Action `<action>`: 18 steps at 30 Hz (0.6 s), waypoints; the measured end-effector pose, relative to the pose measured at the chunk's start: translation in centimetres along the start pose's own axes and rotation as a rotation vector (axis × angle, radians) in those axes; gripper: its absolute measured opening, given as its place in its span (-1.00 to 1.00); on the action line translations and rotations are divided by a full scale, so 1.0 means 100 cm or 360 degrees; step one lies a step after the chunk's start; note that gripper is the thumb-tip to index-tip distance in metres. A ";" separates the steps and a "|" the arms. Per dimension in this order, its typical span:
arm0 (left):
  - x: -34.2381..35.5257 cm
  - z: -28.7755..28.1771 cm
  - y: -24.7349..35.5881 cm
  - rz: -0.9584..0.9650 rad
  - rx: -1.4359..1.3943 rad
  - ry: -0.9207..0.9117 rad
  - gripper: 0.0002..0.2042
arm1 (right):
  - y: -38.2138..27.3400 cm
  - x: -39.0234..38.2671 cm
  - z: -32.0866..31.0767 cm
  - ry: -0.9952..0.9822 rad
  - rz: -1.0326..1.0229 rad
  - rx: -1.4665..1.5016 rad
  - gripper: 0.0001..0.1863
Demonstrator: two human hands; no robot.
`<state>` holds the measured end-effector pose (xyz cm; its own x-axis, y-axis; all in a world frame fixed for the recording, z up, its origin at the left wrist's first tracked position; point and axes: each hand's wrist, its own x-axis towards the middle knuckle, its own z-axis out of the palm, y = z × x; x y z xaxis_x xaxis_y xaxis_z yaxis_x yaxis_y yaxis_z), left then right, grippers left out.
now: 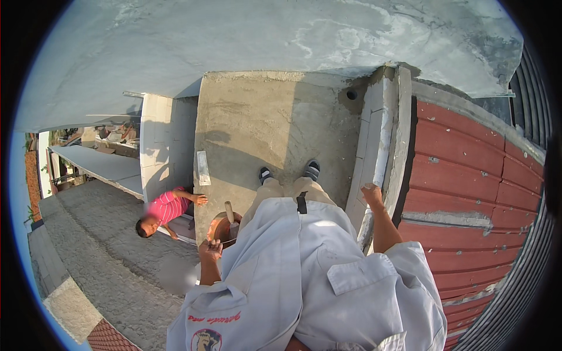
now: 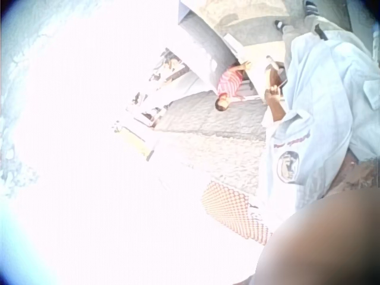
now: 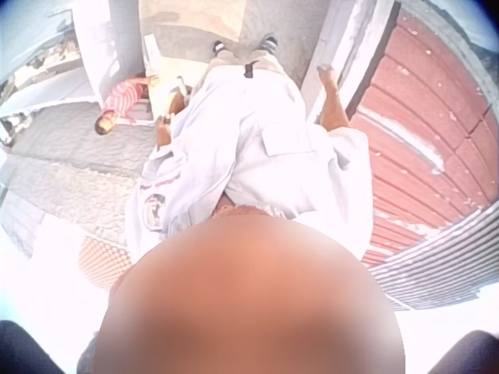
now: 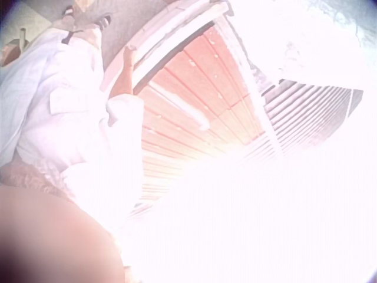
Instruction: Using a trowel to apply and smooth cement along the edge of a rooftop or wall structure.
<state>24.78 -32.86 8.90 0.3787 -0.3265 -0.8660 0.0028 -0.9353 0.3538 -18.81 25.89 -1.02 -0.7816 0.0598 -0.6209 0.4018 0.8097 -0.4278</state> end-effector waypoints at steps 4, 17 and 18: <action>0.067 -0.020 0.056 -0.0196 -0.0080 -0.0910 -0.80 | -0.021 -0.066 0.022 -0.0210 0.0286 0.0175 -0.52; 0.075 0.136 0.176 0.0076 0.0387 -0.0711 -0.83 | -0.049 -0.155 0.042 0.0246 0.0380 0.0448 -0.52; 0.070 0.145 0.183 0.0109 0.0467 -0.0701 -0.83 | -0.049 -0.162 0.046 0.0287 0.0400 0.0517 -0.51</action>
<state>14.12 -54.21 4.18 -0.0555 -0.3552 -0.9331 -0.2912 -0.8882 0.3554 -5.95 18.26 8.18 -0.6997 0.3553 -0.6198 0.6963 0.5334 -0.4803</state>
